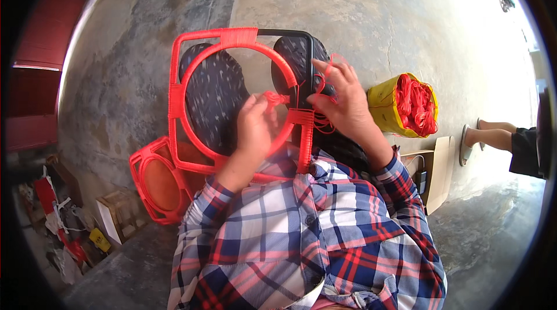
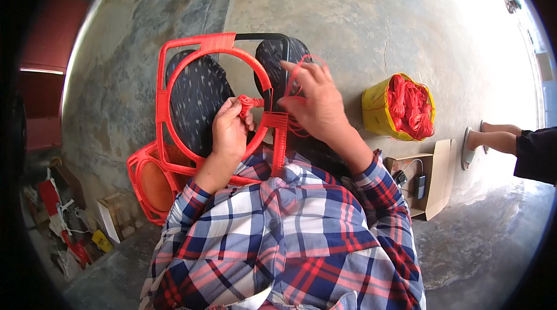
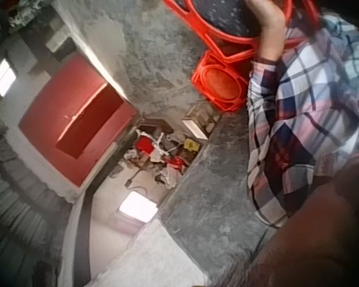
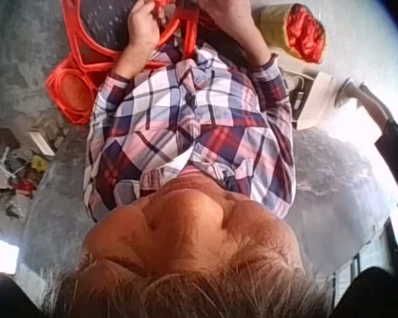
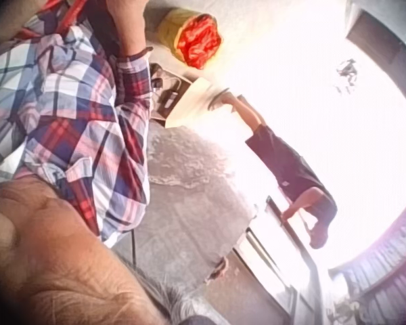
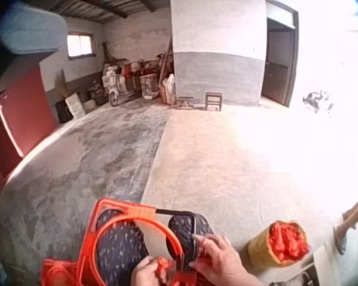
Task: Wrapping a red plastic furniture frame with red synthetic cord.
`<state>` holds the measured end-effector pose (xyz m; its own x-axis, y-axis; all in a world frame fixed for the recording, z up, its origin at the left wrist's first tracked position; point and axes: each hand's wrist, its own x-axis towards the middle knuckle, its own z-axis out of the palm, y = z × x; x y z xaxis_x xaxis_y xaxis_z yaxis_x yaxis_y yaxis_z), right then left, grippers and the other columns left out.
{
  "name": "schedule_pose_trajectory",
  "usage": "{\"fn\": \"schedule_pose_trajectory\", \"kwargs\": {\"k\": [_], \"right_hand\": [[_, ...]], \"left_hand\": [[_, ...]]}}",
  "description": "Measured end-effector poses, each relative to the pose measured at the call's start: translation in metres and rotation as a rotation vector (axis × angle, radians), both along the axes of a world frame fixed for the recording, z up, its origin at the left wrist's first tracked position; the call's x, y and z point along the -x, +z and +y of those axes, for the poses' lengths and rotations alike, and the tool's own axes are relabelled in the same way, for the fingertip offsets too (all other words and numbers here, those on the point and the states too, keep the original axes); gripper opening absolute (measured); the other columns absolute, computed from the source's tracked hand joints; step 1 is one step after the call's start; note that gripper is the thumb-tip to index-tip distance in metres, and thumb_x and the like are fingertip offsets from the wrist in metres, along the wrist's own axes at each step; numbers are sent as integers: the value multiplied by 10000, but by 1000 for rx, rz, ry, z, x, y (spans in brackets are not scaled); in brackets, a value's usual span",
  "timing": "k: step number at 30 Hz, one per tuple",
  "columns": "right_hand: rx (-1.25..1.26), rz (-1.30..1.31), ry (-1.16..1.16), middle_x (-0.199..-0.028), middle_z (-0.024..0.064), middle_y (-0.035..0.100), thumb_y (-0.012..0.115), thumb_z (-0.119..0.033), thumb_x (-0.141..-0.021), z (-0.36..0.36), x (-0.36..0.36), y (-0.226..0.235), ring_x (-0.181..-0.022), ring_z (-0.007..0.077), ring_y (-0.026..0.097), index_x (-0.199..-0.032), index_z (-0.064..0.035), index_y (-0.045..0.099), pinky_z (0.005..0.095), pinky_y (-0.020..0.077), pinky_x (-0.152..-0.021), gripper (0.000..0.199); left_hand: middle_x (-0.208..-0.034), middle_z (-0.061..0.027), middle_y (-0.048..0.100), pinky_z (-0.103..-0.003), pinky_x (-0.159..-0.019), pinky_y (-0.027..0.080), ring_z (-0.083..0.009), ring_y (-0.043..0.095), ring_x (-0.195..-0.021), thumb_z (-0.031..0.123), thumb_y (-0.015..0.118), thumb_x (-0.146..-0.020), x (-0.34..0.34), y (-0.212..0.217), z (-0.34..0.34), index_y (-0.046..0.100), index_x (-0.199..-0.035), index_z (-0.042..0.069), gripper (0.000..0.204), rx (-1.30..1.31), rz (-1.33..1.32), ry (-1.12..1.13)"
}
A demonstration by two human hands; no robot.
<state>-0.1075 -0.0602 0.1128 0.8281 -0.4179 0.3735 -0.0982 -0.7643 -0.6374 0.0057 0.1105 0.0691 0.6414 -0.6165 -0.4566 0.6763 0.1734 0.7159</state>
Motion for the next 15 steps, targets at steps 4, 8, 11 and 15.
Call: {"fn": "schedule_pose_trajectory", "kwargs": {"k": [4,8,11,15], "right_hand": [[169,-19,312,-1148,133,565,760,-142,-681,14,-19,-6,-1160,329,496,-984,-54,643,436,403,-983,336],[-355,-153,296,-1078,132,601,701,-129,-803,-10,-4,-12,-1047,314,579,-997,-33,643,396,469,-901,224],[-198,200,430,-908,173,631,696,-142,-800,-51,35,21,-845,305,606,-947,9,663,367,490,-741,213],[-847,244,64,-956,93,647,608,-66,-788,-100,99,13,-983,217,607,-971,28,677,321,469,-851,218]], "left_hand": [[-717,-26,511,-264,-573,385,-113,454,-605,222,503,-944,16,19,-10,534,-886,55,180,6,-328,-60],[-699,-20,485,-252,-539,372,-107,446,-595,246,507,-947,8,6,-3,530,-900,58,195,95,-322,-37],[-699,-15,478,-243,-517,361,-105,440,-581,246,500,-949,4,8,-3,523,-934,67,181,62,-169,-15],[-733,-11,492,-229,-508,350,-98,433,-579,241,494,-952,1,6,-7,480,-1165,61,280,-59,-91,-80]]}}
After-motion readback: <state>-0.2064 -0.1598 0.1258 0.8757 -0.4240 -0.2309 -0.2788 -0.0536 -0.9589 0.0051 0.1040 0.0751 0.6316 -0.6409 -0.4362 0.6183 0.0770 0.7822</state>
